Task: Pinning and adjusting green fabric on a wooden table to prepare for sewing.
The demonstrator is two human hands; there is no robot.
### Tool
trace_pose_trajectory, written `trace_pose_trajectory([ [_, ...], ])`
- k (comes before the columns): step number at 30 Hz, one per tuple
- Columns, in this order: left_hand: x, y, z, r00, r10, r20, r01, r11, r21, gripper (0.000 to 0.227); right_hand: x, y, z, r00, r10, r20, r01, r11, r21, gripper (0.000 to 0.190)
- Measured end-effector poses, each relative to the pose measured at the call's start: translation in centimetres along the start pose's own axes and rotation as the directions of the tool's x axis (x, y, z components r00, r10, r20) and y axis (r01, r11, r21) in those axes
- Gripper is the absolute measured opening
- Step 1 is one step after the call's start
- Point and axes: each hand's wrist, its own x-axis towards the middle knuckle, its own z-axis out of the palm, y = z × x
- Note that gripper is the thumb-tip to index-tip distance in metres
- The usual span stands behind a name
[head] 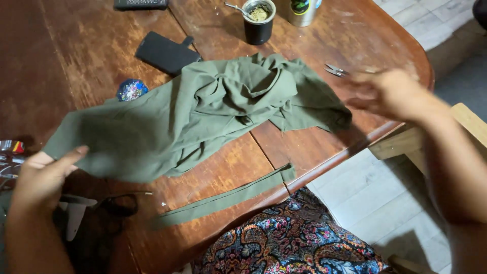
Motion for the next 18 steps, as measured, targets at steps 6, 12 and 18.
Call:
trace_pose_trajectory([
  [6, 0.7, 1.7, -2.1, 0.982, 0.157, 0.101, -0.099, 0.897, -0.432, 0.017, 6.8, -7.0, 2.2, 0.886, -0.414, -0.208, 0.437, 0.896, 0.081, 0.071],
  [12, 0.9, 4.6, -3.6, 0.991, 0.13, -0.04, -0.118, 0.684, -0.72, 0.01, 11.1, -4.8, 1.7, 0.715, -0.421, -0.558, 0.556, 0.826, 0.089, 0.017],
  [18, 2.1, 5.3, -5.9, 0.999, -0.032, -0.016, 0.0, 0.427, -0.904, 0.019, 14.6, 0.9, 1.6, 0.809, 0.093, -0.58, 0.4, 0.635, 0.661, 0.012],
])
